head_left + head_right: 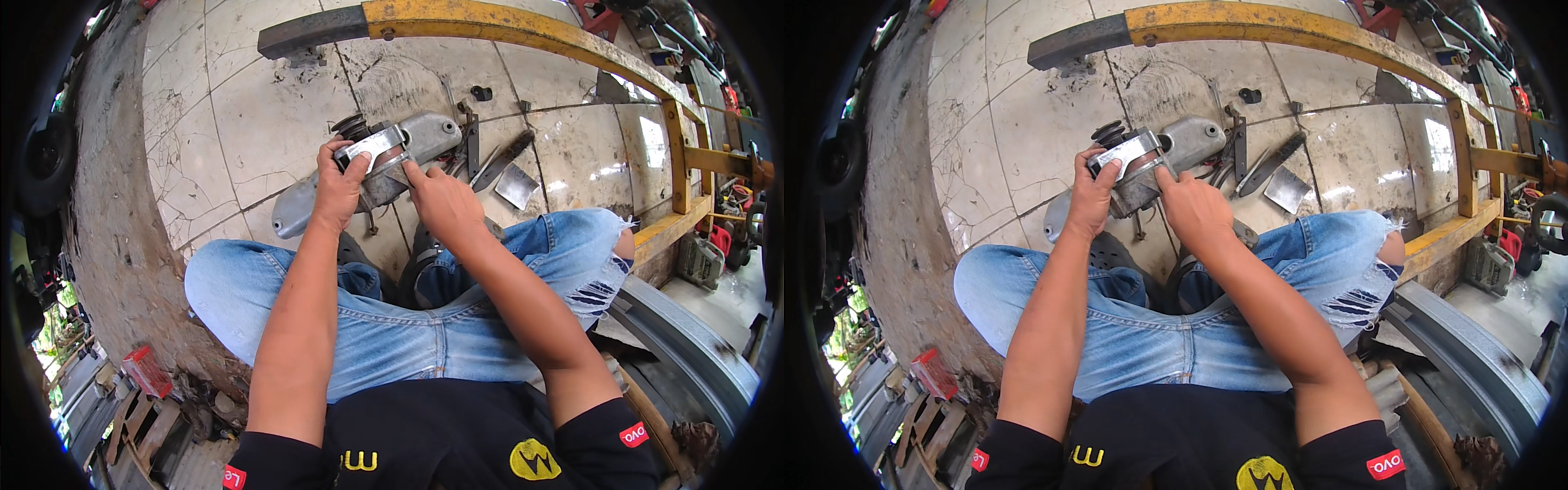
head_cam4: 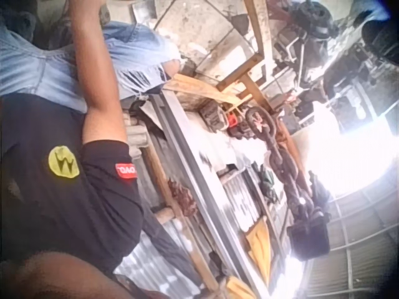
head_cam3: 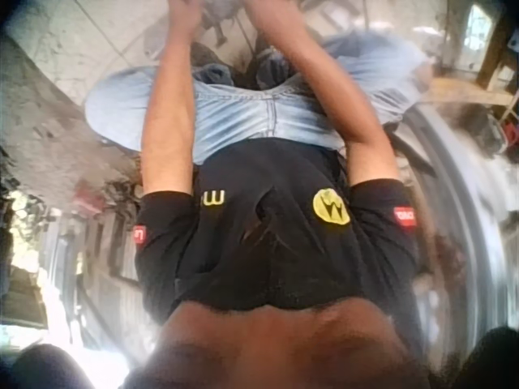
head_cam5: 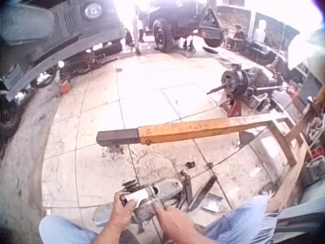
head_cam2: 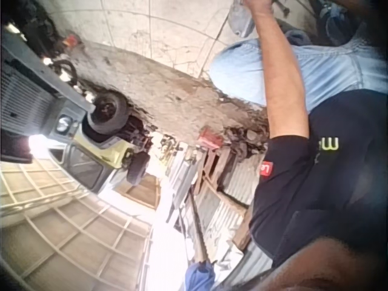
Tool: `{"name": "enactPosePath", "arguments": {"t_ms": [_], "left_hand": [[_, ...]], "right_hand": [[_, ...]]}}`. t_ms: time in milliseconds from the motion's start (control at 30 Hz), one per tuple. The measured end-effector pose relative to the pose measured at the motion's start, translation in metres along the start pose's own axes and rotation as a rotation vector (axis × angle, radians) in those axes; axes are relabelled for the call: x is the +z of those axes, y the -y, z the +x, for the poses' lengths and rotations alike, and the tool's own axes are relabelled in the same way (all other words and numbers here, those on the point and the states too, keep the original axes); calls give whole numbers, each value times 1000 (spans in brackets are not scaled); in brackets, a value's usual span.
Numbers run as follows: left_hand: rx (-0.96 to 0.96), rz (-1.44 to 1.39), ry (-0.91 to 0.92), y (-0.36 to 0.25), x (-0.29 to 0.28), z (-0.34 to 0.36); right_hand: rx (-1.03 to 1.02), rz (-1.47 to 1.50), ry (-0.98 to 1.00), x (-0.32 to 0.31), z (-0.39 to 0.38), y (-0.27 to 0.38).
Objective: The person sits on the floor and uses a wrench and a hammer to disassemble a small engine component, removing bolts and separating the casing to expose the internal rotor.
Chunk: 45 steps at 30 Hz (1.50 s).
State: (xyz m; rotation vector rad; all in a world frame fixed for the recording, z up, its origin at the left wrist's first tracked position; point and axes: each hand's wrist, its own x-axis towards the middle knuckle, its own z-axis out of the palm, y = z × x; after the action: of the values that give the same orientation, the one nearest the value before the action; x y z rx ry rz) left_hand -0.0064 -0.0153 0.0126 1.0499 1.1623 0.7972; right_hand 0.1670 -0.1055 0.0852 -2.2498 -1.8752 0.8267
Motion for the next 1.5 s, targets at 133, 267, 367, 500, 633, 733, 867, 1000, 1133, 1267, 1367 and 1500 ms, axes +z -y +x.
{"name": "enactPosePath", "arguments": {"t_ms": [133,267,367,500,633,733,867,1000,1133,1267,1367,1500], "left_hand": [[2,-14,-3,0,0,-2],[-2,-14,-15,-1,1,1],[-30,-45,-10,-7,1,0],[-12,-49,-37,-4,3,-1],[-30,-48,-31,-10,6,-2],[-45,-77,-32,-10,7,0],[-26,-107,-25,-9,5,1],[-22,-155,-14,-6,5,4],[-21,-133,-14,-8,6,4],[8,-77,-39,-3,3,5],[-5,-97,-23,-6,5,4],[-33,-94,-43,-12,10,-2]], "right_hand": [[21,11,63,-3,-7,4],[1,16,28,-6,-5,6],[24,28,26,-5,-2,5],[50,96,61,-12,-6,4],[63,190,45,-10,-15,-7],[4,355,2,2,-8,-19],[-52,320,-17,-7,-13,-15],[-55,242,-34,-14,-17,-8],[-65,197,-79,-6,-5,-8],[-153,227,-83,-6,-9,-13],[-136,247,-88,-6,-4,-13],[-108,271,-73,-4,-10,-16]]}}
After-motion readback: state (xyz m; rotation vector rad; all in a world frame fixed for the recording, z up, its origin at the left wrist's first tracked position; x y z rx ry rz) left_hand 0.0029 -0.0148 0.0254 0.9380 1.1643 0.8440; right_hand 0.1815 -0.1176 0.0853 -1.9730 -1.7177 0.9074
